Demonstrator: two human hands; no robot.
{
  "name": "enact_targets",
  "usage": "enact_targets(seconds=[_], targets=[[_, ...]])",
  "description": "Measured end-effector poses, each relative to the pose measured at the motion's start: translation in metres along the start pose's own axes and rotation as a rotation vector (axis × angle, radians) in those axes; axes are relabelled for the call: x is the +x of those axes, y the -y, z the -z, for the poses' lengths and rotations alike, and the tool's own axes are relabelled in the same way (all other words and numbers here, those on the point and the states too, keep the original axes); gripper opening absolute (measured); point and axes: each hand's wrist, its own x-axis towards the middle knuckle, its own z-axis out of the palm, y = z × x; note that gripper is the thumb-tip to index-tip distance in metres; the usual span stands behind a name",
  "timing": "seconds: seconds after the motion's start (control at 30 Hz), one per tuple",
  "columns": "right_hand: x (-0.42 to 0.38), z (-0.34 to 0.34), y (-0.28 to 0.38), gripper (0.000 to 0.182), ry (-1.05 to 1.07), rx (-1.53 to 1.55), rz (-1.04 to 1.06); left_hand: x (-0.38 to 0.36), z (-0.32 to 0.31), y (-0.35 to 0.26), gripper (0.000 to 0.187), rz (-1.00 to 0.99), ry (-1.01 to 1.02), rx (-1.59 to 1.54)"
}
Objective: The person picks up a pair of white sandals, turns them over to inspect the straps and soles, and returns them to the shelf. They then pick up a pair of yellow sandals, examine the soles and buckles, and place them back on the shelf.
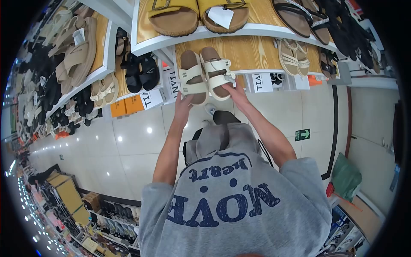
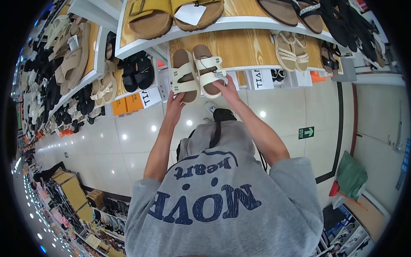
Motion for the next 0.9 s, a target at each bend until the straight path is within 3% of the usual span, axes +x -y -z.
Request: enact_targets(seconds=[0.1,0.17,0.2,0.3,0.37,0.43,0.57,0.7,0.8,0.87,0.9], targets=[[-0.054,0.002,0.008,0.062,0.09,0.185,0.034,-0.039,0.006,-0.004,0.049,0.039,0.064,-0.061],[-0.079,0.01,-0.004,0.055,0.197,0.369,-0.03,-0.063,0.017,0.001,0.064,0.007,0.269,-0.215],[-0.091,0.014,-0.01,0.047,0.21,0.387,-0.03,-0.076,0.023,0.003,0.062,0.053,0.262,-0.201],[-0.139,0.018,-0.012,0.051,0.263,0.445,-0.07,-0.118,0.033,-0.001,0.074,0.146,0.395,-0.163],[-0.163,0.023,-0.007,0.053,0.338,0.279,-0.076,-0.141,0.03,-0.009,0.086,0.194,0.416,-0.188],[-0.176,0.029,-0.011,0.056,0.326,-0.077,-0.048,-0.154,0.032,-0.01,0.088,0.232,0.457,-0.136],[-0.2,0.035,0.009,0.065,0.306,0.102,0.072,-0.159,0.018,-0.014,0.083,0.128,0.529,0.021],[-0.185,0.059,0.014,0.065,0.376,0.093,-0.026,-0.158,-0.005,-0.012,0.079,-0.01,0.543,0.243],[-0.182,0.067,0.024,0.06,0.41,0.252,-0.017,-0.153,-0.026,0.003,0.077,0.095,0.547,-0.023],[-0.173,0.08,0.014,0.057,0.371,0.348,-0.002,-0.152,-0.046,0.003,0.056,0.069,0.424,-0.264],[-0.169,0.081,0.018,0.054,0.331,0.447,0.013,-0.147,-0.05,0.004,0.056,0.061,0.421,-0.263]])
